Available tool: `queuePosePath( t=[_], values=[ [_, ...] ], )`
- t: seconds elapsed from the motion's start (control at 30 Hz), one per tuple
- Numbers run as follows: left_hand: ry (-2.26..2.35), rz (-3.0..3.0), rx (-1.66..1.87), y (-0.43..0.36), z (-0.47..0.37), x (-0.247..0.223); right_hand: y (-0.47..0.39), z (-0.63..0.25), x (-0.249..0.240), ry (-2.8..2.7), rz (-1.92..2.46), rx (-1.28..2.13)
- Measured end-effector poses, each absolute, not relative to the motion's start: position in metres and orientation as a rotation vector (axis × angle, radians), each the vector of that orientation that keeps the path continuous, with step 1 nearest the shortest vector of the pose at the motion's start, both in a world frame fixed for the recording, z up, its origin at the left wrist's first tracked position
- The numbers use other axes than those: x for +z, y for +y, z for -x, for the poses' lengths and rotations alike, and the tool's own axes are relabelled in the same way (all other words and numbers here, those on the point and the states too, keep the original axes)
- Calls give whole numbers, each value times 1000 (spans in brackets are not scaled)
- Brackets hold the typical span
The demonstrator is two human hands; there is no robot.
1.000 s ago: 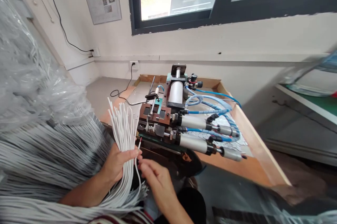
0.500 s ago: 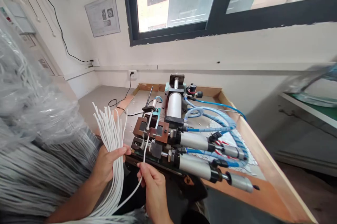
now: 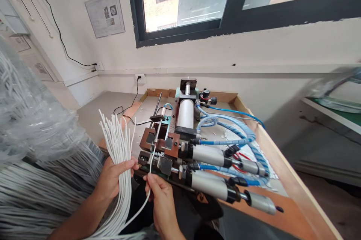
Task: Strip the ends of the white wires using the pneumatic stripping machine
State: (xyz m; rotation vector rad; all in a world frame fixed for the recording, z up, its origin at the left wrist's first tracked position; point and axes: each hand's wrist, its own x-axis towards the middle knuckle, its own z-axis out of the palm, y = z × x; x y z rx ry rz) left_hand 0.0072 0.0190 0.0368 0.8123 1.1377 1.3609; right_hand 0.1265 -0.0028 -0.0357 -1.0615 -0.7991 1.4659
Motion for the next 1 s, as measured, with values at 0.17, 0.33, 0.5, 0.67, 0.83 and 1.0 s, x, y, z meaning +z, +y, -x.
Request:
queuePosePath(
  t=[0.17, 0.33, 0.5, 0.67, 0.83, 1.0],
  values=[
    [1124, -804, 1262, 11, -9, 36, -25, -143, -72, -1570, 1515, 1033],
    [1092, -751, 1196, -6, -16, 28, -29, -157, -55, -1558, 1596, 944],
    [1022, -796, 1144, -19, -20, 27, -9, -139, -1, -1047, 1064, 1326],
    [1040, -800, 1190, -19, -10, 21, -9, -122, -5, -690, 885, 1521],
    [1108, -698, 1237, -14, -1, 12, -14, -123, -17, -508, 914, 1596],
    [1094, -689, 1222, -12, -3, 15, -9, -124, -16, -444, 882, 1669]
  ],
)
